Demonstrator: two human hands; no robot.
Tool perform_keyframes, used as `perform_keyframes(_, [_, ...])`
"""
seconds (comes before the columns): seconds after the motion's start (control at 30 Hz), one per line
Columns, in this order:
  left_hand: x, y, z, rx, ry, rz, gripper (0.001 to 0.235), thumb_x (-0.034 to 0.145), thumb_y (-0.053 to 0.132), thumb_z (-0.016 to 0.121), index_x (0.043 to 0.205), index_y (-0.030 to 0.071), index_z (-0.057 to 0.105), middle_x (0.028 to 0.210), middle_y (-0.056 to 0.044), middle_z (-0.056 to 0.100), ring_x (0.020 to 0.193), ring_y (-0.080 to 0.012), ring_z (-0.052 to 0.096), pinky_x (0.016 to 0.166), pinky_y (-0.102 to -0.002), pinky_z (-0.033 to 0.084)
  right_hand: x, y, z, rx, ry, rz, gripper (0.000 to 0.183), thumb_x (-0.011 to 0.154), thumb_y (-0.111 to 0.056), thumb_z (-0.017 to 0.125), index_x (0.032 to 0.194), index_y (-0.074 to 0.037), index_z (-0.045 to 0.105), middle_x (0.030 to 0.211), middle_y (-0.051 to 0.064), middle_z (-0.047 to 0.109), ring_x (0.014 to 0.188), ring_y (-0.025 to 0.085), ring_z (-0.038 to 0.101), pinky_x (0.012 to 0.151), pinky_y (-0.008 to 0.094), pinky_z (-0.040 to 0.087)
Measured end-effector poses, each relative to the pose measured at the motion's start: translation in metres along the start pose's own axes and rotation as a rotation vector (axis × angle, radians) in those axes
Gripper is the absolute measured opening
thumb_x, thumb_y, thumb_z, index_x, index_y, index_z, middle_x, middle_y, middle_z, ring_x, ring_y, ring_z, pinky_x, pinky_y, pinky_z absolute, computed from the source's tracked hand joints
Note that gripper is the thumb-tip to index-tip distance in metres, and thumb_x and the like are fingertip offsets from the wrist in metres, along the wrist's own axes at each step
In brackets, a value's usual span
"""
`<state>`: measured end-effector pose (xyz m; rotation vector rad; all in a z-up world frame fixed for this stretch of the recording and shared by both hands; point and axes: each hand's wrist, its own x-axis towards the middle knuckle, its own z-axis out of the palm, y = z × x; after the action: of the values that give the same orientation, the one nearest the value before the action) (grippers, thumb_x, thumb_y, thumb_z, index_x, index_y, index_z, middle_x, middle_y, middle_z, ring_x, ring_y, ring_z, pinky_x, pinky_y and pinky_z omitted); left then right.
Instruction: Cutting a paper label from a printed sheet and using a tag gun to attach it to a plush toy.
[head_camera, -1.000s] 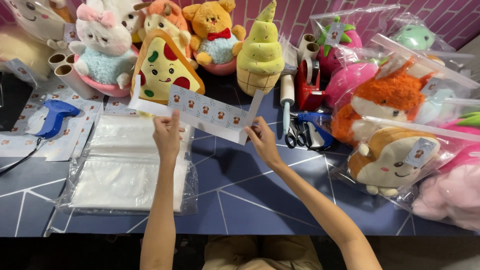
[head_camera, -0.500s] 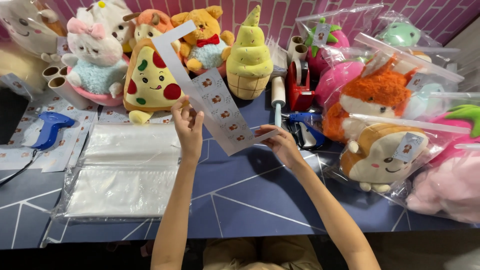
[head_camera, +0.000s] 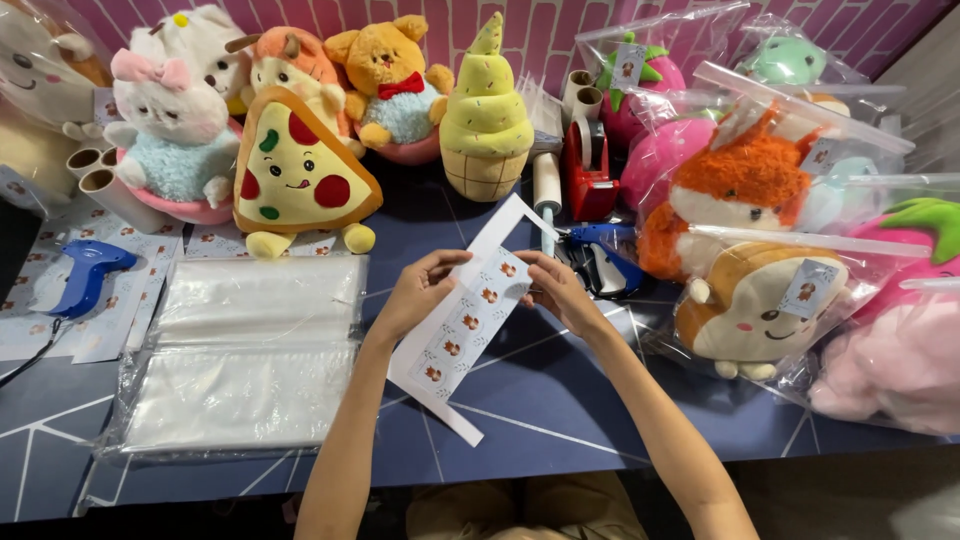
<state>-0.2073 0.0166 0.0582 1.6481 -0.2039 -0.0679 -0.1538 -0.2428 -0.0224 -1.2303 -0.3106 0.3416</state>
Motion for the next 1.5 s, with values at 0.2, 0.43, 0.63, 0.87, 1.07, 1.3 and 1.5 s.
perform_keyframes(0.2, [0.006,-0.012,0.006,0.158,-0.006,0.132,0.034,0.092,0.007,0.062,0.123,0.017,0.073,0.111,-0.010,0.076,0.095,-0.0184,0.070,0.081,-0.032,0.058,-0.009,-0.028,0.021,-0.185,0.067,-0.023,0.016,0.094,-0.011,0.071,0.107,-0.002,0.072,0.082,0.011,0.068,0.048,0.014,0.058,0.043,0.024,0.048])
perform_keyframes(0.43, [0.010,-0.036,0.015,0.582,0.604,0.771,0.022,0.094,0.007,0.066,0.114,0.008,0.072,0.097,-0.002,0.071,0.084,-0.0181,0.067,0.077,-0.030,0.057,-0.005,-0.030,0.010,-0.185,0.304,-0.265,0.013,0.100,-0.009,0.065,0.109,-0.001,0.068,0.084,0.017,0.069,0.055,0.022,0.068,0.053,0.030,0.059])
perform_keyframes(0.63, [0.006,-0.048,0.061,0.039,0.146,0.051,0.033,0.099,0.032,0.066,0.076,0.010,0.074,0.060,-0.008,0.073,0.048,-0.0134,0.068,0.045,-0.020,0.052,-0.008,-0.036,0.018,-0.099,0.445,-0.296,0.009,0.104,-0.011,0.060,0.108,-0.005,0.063,0.087,0.010,0.065,0.062,0.021,0.071,0.059,0.030,0.062])
perform_keyframes(0.87, [0.011,-0.063,0.078,-0.890,0.078,-0.241,0.031,0.096,0.024,0.070,0.119,0.005,0.059,0.120,-0.015,0.066,0.113,-0.0313,0.068,0.096,-0.039,0.058,-0.004,-0.016,0.025,-0.016,0.379,-0.204,0.010,0.102,-0.010,0.061,0.109,-0.004,0.065,0.090,0.010,0.063,0.061,0.021,0.071,0.056,0.028,0.063])
perform_keyframes(1.07, [0.026,-0.092,0.067,-0.802,0.300,-0.160,0.018,0.094,0.008,0.073,0.107,-0.001,0.064,0.097,-0.009,0.070,0.089,-0.0263,0.075,0.082,-0.031,0.065,-0.006,-0.019,0.013,-0.334,0.213,-0.153,0.023,0.104,-0.020,0.060,0.102,-0.001,0.072,0.078,0.015,0.070,0.062,0.024,0.073,0.058,0.033,0.063])
perform_keyframes(1.3, [0.040,-0.110,0.039,-0.710,0.442,-0.003,0.021,0.092,0.008,0.077,0.103,-0.007,0.068,0.096,-0.021,0.074,0.086,-0.0316,0.076,0.083,-0.036,0.065,-0.040,-0.063,-0.013,-1.242,0.399,0.140,0.020,0.102,-0.019,0.061,0.108,-0.008,0.077,0.056,0.005,0.068,0.047,0.018,0.064,0.049,0.031,0.054])
perform_keyframes(1.5, [0.022,-0.053,0.035,-0.675,0.456,0.030,0.024,0.094,0.010,0.074,0.110,-0.006,0.065,0.100,-0.019,0.073,0.089,-0.0289,0.076,0.084,-0.033,0.065,-0.023,-0.022,-0.028,-1.661,0.521,0.198,0.023,0.097,-0.037,0.068,0.109,-0.019,0.075,0.092,0.001,0.075,0.078,0.027,0.075,0.070,0.042,0.061])
